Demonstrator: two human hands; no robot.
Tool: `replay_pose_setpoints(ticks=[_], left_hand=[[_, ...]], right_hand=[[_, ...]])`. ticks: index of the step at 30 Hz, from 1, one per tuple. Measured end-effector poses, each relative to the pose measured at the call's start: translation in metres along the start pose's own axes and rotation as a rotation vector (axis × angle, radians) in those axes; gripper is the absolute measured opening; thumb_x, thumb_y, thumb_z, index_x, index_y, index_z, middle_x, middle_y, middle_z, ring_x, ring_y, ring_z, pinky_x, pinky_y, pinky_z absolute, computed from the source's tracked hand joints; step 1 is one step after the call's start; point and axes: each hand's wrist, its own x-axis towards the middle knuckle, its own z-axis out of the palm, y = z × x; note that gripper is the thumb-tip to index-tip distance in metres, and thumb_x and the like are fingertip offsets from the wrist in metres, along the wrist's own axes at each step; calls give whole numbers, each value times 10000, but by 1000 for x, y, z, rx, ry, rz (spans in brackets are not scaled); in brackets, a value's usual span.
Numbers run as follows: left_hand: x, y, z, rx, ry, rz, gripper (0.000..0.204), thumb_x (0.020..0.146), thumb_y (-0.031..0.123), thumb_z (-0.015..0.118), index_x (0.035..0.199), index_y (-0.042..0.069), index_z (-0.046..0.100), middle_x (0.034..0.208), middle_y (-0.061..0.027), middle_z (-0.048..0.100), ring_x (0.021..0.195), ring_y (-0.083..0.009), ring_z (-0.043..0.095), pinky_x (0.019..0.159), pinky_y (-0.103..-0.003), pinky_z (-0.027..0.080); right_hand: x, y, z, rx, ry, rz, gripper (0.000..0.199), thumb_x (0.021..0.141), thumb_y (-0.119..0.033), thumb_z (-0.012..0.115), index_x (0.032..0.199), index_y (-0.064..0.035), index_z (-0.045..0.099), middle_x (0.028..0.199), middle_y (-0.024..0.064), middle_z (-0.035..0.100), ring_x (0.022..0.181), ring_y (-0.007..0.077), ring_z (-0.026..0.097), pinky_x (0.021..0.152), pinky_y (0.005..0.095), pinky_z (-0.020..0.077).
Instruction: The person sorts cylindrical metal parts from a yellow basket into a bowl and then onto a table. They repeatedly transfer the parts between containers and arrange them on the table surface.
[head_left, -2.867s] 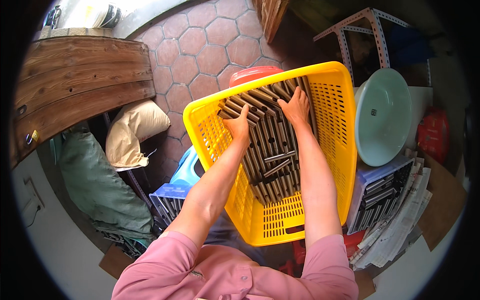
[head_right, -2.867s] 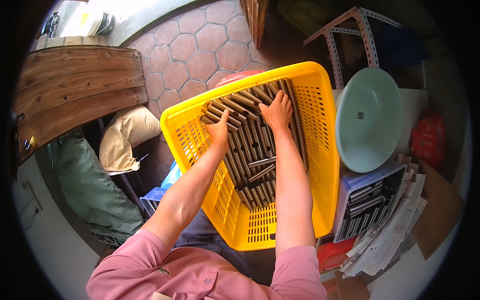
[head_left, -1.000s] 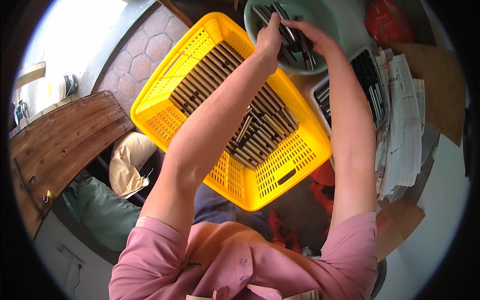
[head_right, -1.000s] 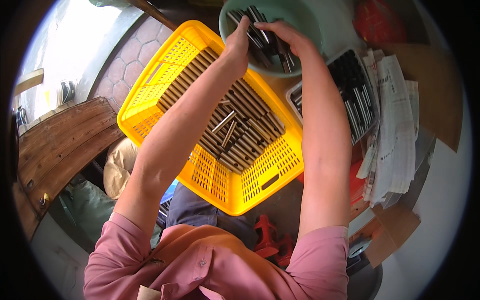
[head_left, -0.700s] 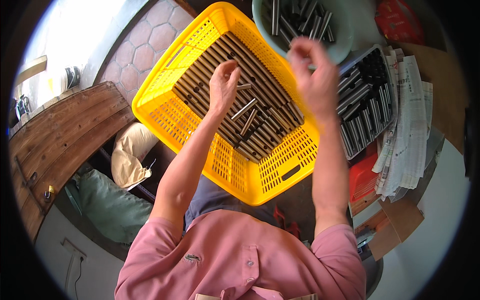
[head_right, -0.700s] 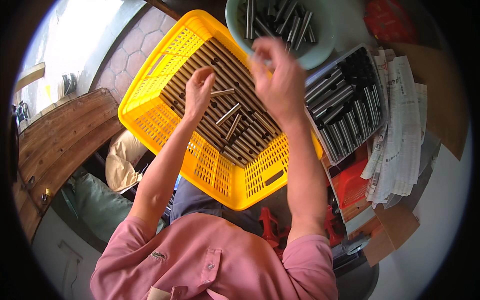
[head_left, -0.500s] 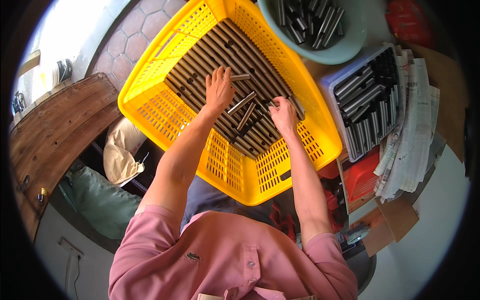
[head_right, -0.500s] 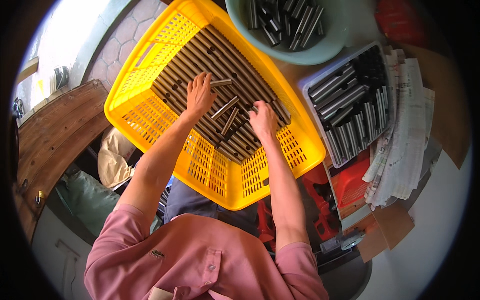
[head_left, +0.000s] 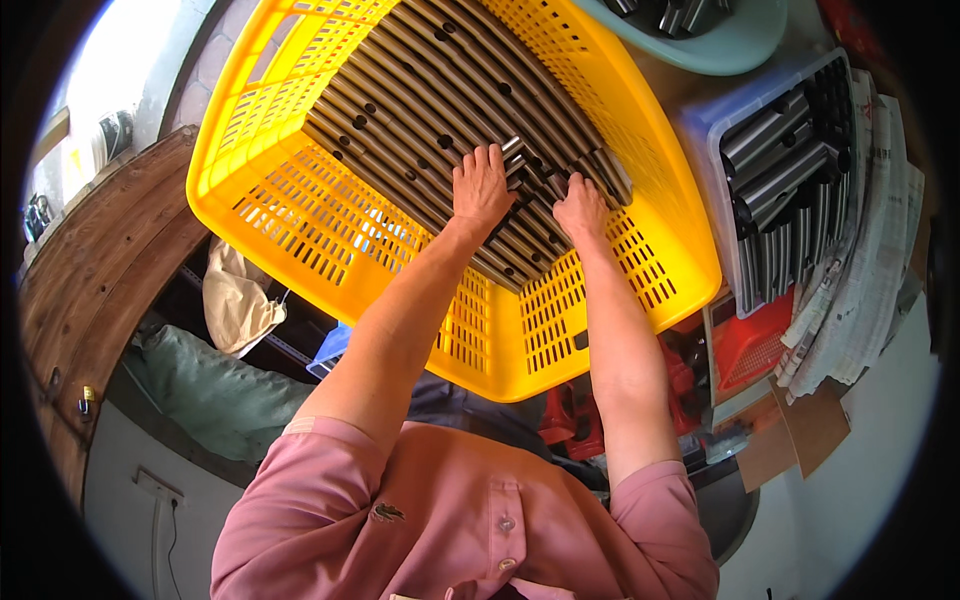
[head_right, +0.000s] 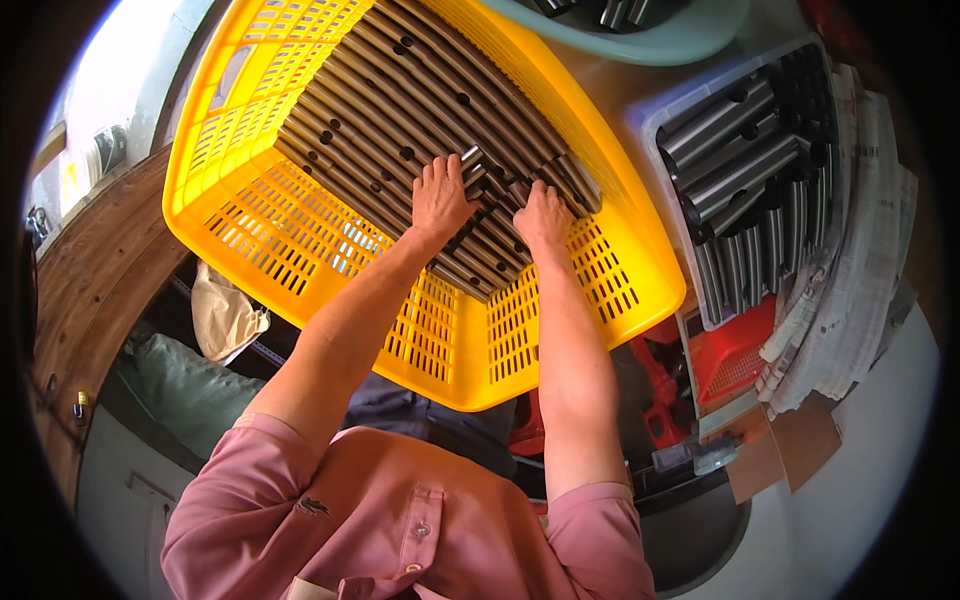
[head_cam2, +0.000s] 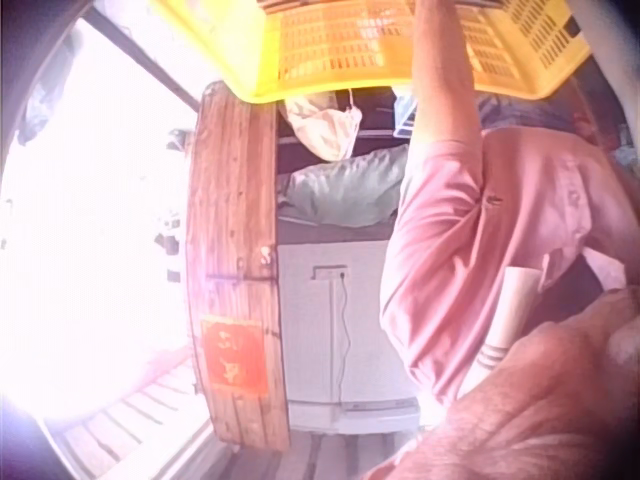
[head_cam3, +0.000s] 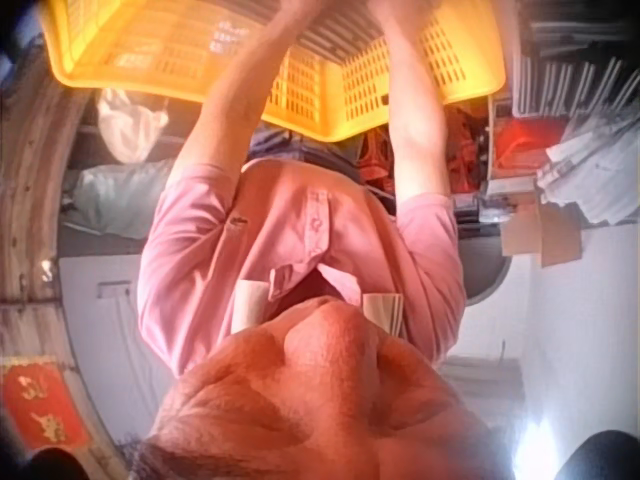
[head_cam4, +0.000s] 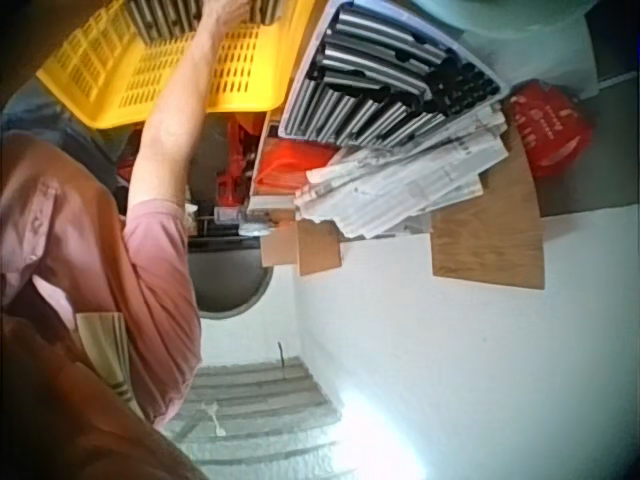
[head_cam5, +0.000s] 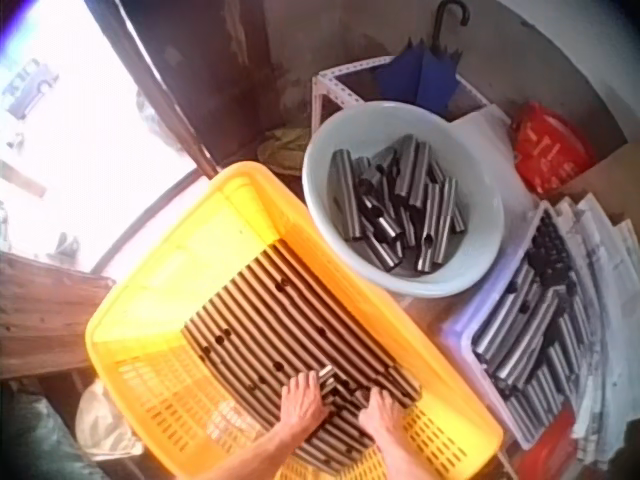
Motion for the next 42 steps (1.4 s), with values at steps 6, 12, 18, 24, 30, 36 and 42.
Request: replay_pose_setpoints(ticks=[6,12,18,24,30,36,42], left_hand=[[9,-18,-9,-152,-169,-113,504,779,127,703,1204,15,457,1089,-227,636,1002,-410,652,835,-485,546],[-61,16,-27,-799,-17,-799,489,724,81,658,1136,-40,422,895,-221,633,719,-321,632,686,-483,562],[-150,48,46,-765,26,-1271,624,698,142,743,1218,-47,454,1013,-229,599,957,-361,611,917,-462,490],[-157,41,78,-1133,194,-1200,730,733,259,843,1301,-60,514,1248,-198,621,1147,-304,589,1007,-397,448],[-149,32,94,-1417,282,-1187,737,809,352,819,1382,12,503,1304,-104,609,1118,-225,604,962,-363,487],[-158,15,95,-1776,83,-1293,758,880,554,692,1379,13,510,1280,-111,620,1135,-224,607,982,-381,492],[-161,30,70,-2094,33,-1129,718,890,630,629,1333,69,567,1272,-91,632,1126,-222,622,952,-398,512]], right_hand=[[-16,19,12,78,-202,-85,412,827,-191,656,1202,-38,580,1251,184,623,1188,365,585,1028,467,453],[-30,17,25,228,-175,-40,589,792,-286,727,1304,-50,557,1327,191,590,1224,370,562,1053,463,434],[-38,13,25,204,-221,-30,794,789,-343,753,1450,-51,425,1471,193,466,1335,369,472,1123,447,381],[-50,7,30,261,-326,-36,763,769,-386,768,1391,-47,483,1357,198,581,1241,391,557,1098,450,411],[-60,0,60,524,-470,-5,872,674,-390,793,1391,21,512,1345,201,606,1214,327,592,1083,382,416],[-63,-7,45,888,-782,-10,782,679,-351,816,1368,-68,578,1295,151,632,1199,253,581,1033,351,434],[-56,-16,43,810,-767,-122,751,638,-348,819,1302,-67,608,1247,149,639,1133,246,602,992,346,464]])
